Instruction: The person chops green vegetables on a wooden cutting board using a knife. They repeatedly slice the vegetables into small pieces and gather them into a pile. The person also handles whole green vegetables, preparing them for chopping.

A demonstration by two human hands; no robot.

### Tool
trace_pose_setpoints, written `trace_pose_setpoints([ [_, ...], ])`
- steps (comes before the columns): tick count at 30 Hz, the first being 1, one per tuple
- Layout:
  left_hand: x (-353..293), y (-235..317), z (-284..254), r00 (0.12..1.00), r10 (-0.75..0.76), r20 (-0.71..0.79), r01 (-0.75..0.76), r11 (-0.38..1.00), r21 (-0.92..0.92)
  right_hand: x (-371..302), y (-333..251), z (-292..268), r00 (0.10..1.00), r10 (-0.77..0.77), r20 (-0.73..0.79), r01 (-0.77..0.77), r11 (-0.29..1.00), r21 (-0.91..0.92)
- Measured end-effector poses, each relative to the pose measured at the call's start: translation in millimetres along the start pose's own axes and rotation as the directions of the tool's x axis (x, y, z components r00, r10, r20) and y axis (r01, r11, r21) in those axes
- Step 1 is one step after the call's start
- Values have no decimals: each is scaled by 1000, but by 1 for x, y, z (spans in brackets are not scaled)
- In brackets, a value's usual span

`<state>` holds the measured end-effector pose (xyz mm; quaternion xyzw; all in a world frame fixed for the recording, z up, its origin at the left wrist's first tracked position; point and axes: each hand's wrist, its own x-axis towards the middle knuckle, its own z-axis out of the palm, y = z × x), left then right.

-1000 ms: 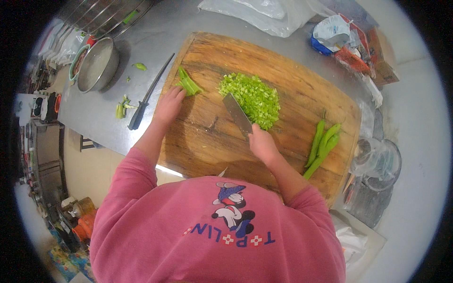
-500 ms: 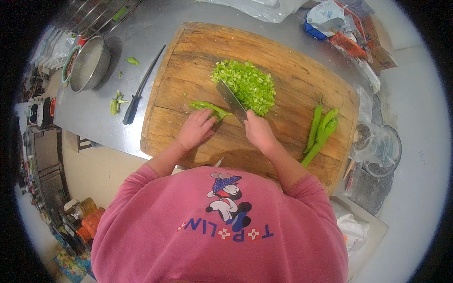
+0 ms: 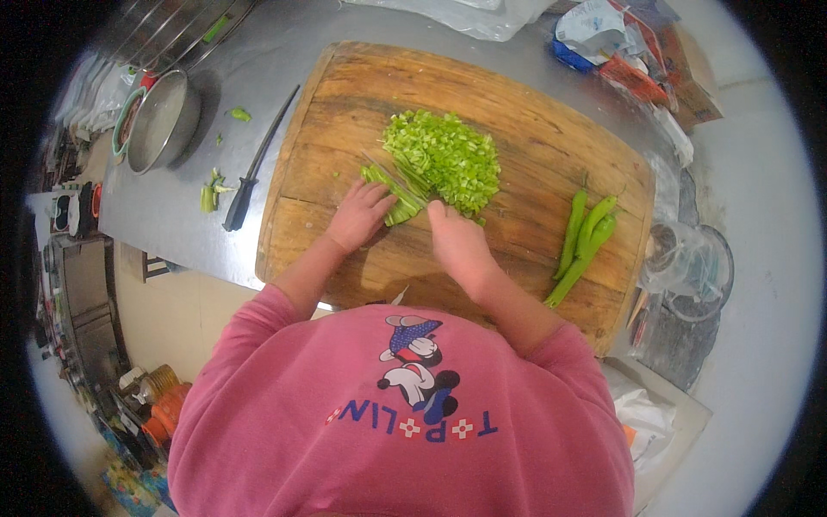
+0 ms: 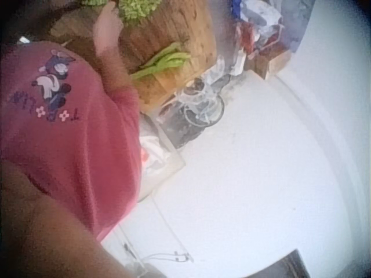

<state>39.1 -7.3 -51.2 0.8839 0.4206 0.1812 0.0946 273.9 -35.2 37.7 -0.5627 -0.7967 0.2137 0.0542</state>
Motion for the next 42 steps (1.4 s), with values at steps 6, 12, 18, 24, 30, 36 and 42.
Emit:
trace_pose_setpoints([
  [6,3,3,-1,1000,-4,-9,4,999,-48,13,-1,13,996,6,93,4,994,-105],
  [12,4,3,1,999,2,-38,-4,997,-73,20,-9,23,994,42,98,-25,985,-172],
  [18,2,4,1,997,4,-75,-11,995,-96,41,-6,28,993,43,112,-31,994,-109],
  [24,3,4,6,994,-10,-113,0,996,-89,38,12,14,994,53,100,-58,997,43],
  [30,9,3,11,996,-9,-84,0,995,-104,21,2,2,986,29,163,-17,997,-74],
  [36,6,1,9,995,8,-98,-19,994,-110,26,-6,8,980,54,190,-40,996,-76],
  [42,2,3,3,993,8,-115,-20,994,-107,38,-8,21,978,98,184,-86,994,-71],
])
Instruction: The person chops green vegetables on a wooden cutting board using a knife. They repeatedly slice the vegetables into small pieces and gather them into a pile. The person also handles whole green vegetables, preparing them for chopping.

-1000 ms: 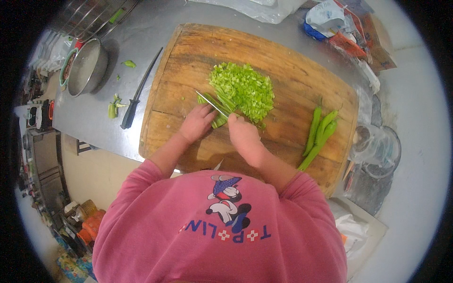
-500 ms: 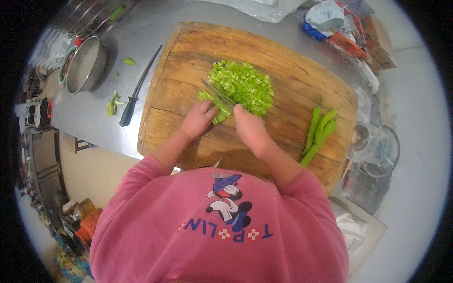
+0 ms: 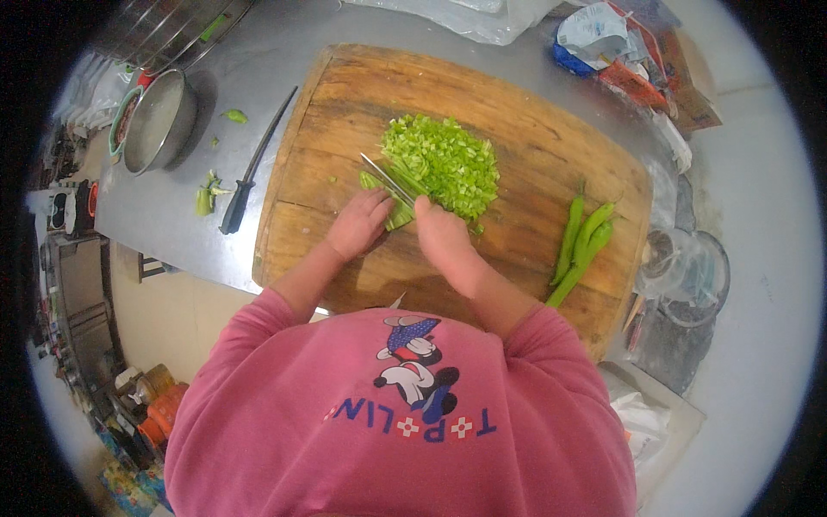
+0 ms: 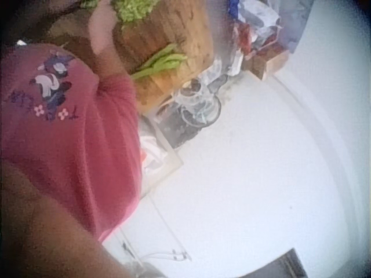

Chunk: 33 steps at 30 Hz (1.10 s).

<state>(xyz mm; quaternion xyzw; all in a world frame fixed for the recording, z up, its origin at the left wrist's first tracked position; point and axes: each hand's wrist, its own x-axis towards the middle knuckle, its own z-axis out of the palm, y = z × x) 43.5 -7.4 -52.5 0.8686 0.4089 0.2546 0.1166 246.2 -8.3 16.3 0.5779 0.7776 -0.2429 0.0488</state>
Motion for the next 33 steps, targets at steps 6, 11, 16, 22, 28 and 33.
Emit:
trace_pose_setpoints([
  [6,0,1,-1,999,15,-51,-17,999,-39,1,10,-10,999,1,-43,3,995,96],
  [11,-1,4,6,997,-76,-18,75,995,-58,-15,2,-10,998,-49,-32,49,999,13],
  [16,-3,2,4,998,-63,-20,62,997,-49,-13,-2,-4,995,-90,-48,87,994,-64],
  [22,-9,-4,-6,999,-12,29,15,996,-93,4,-4,3,998,-50,-27,49,998,-47],
  [28,-6,0,0,999,-24,-26,23,999,-44,-1,5,-6,998,3,-57,2,997,78],
  [33,5,-3,7,998,-50,31,53,995,-80,-15,3,-15,996,-65,-68,63,997,-38],
])
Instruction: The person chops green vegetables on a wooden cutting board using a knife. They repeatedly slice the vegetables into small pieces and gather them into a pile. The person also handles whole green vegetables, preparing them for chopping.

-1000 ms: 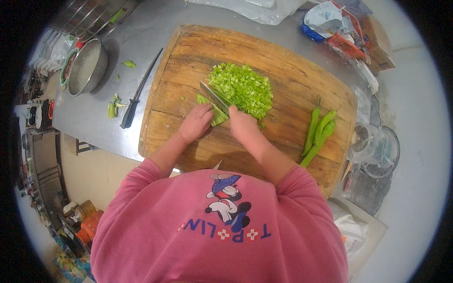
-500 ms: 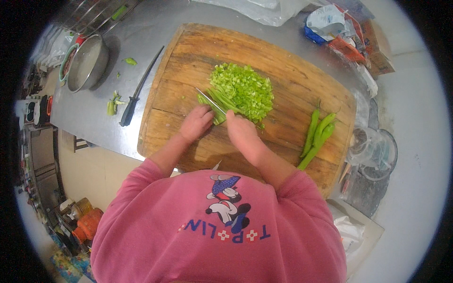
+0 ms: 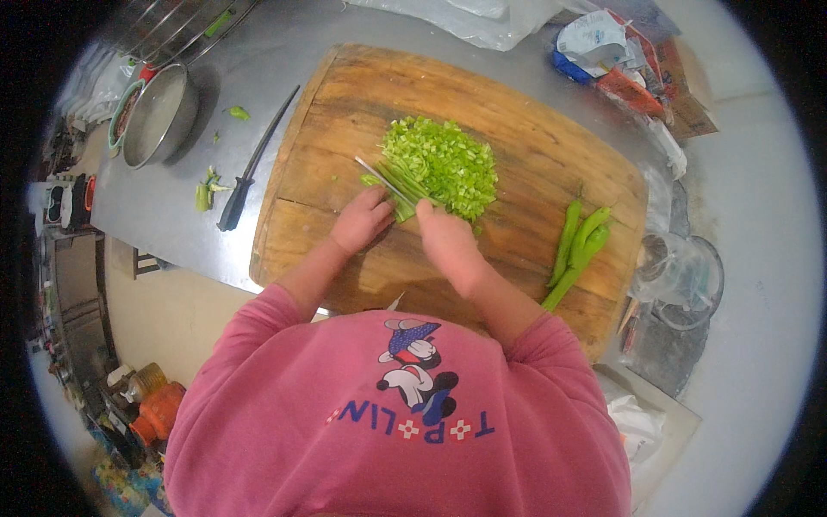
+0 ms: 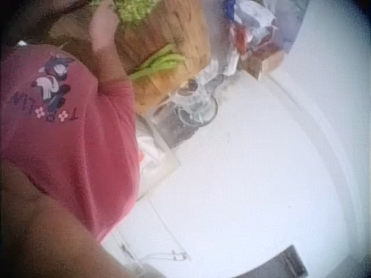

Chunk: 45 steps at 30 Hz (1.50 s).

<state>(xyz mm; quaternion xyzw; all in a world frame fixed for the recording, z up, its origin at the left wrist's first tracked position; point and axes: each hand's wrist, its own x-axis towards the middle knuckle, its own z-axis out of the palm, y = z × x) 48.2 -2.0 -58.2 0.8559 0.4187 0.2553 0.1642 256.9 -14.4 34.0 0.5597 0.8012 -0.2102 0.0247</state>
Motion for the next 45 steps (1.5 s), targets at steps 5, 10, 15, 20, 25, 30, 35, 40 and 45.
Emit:
trace_pose_setpoints([
  [5,-2,-2,-1,999,35,-36,-34,999,10,-2,-3,-5,996,-67,-61,63,996,-66],
  [10,-3,-1,1,999,-1,-45,0,1000,-8,2,1,-1,996,-78,-44,73,992,-102],
  [15,-1,-2,-2,999,11,-36,-11,1000,-5,3,-1,4,996,-88,-12,86,991,-102],
  [20,1,-3,-3,1000,11,-4,-11,1000,-11,8,-4,10,999,-44,-2,44,993,-111],
  [25,-1,-3,-2,1000,5,8,-4,999,-38,24,2,15,998,-63,-15,62,996,-56],
  [30,-3,-5,1,995,39,-90,-40,999,-9,26,11,9,1000,-2,5,1,995,101],
  [35,-5,-9,4,995,47,-83,-47,999,-6,4,5,3,996,-10,83,6,999,48],
  [40,-5,-10,3,994,60,-87,-62,998,-19,8,1,3,995,-18,101,17,1000,14],
  [45,-6,-9,1,998,34,-44,-35,999,-34,29,-5,14,998,-32,54,30,999,31],
])
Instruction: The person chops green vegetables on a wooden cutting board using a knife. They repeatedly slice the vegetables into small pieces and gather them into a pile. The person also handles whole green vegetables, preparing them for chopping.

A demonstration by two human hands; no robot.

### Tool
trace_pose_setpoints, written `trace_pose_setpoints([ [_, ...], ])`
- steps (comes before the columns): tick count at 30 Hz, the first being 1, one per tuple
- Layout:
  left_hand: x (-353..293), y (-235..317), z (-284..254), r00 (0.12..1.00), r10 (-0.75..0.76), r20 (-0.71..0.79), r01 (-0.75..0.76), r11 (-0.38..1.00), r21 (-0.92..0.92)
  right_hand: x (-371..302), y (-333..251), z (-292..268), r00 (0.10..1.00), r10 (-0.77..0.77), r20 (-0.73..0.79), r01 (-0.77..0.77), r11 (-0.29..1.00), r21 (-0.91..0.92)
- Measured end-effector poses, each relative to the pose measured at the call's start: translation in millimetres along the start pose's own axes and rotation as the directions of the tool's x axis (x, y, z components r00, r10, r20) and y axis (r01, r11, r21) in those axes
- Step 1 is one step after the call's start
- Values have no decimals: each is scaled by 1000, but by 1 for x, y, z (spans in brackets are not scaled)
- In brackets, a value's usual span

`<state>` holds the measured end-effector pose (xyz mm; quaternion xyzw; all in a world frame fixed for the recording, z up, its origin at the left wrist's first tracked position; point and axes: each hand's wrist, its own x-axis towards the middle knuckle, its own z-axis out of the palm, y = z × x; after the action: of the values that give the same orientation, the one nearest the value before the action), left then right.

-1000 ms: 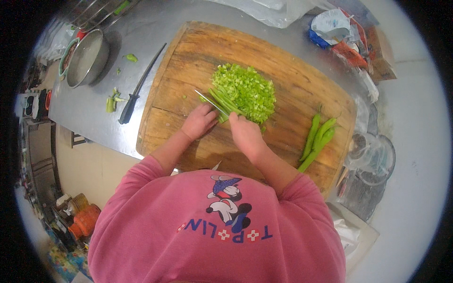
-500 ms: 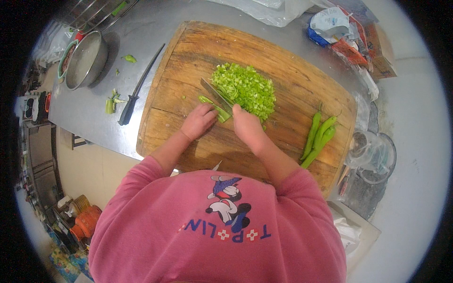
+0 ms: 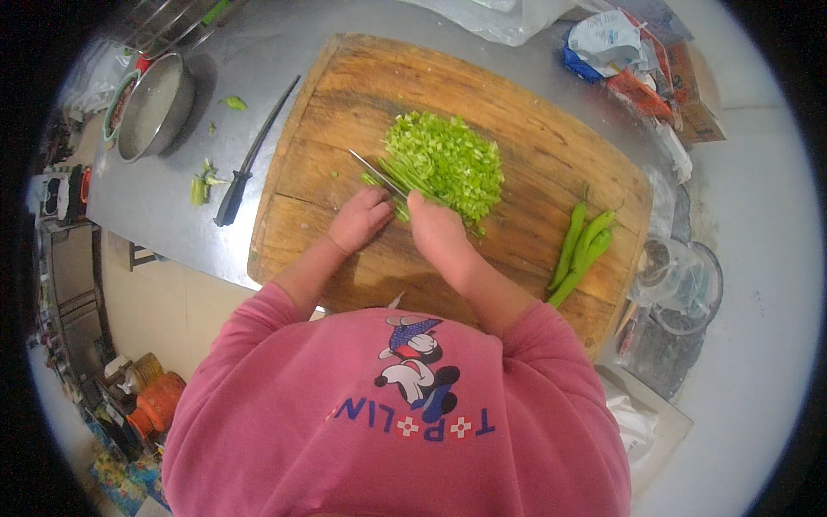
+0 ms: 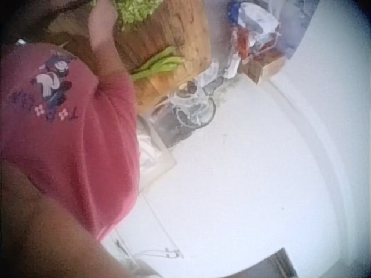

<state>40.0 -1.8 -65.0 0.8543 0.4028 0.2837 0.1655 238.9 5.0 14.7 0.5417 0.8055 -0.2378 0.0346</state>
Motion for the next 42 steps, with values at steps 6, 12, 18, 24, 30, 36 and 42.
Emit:
trace_pose_setpoints([
  [6,-4,0,-3,998,34,-57,-33,999,25,-2,7,-3,996,61,-59,-52,987,149],
  [12,-10,7,-8,998,70,1,-70,997,31,-26,6,-5,1000,22,16,-23,999,47],
  [18,-6,15,-4,999,42,12,-43,998,36,-22,2,-4,999,-6,53,6,1000,-2],
  [24,-7,16,-3,999,3,41,-5,999,39,-2,-9,-4,997,30,69,-31,999,19],
  [30,-10,27,-8,1000,10,10,-11,995,102,0,-5,8,996,8,-91,2,994,107],
  [36,-7,17,-29,981,39,191,-58,994,92,-39,8,0,970,208,-128,-163,942,294],
  [42,42,-17,-42,957,202,209,-213,977,28,-82,26,-16,914,320,-251,-232,917,325],
])
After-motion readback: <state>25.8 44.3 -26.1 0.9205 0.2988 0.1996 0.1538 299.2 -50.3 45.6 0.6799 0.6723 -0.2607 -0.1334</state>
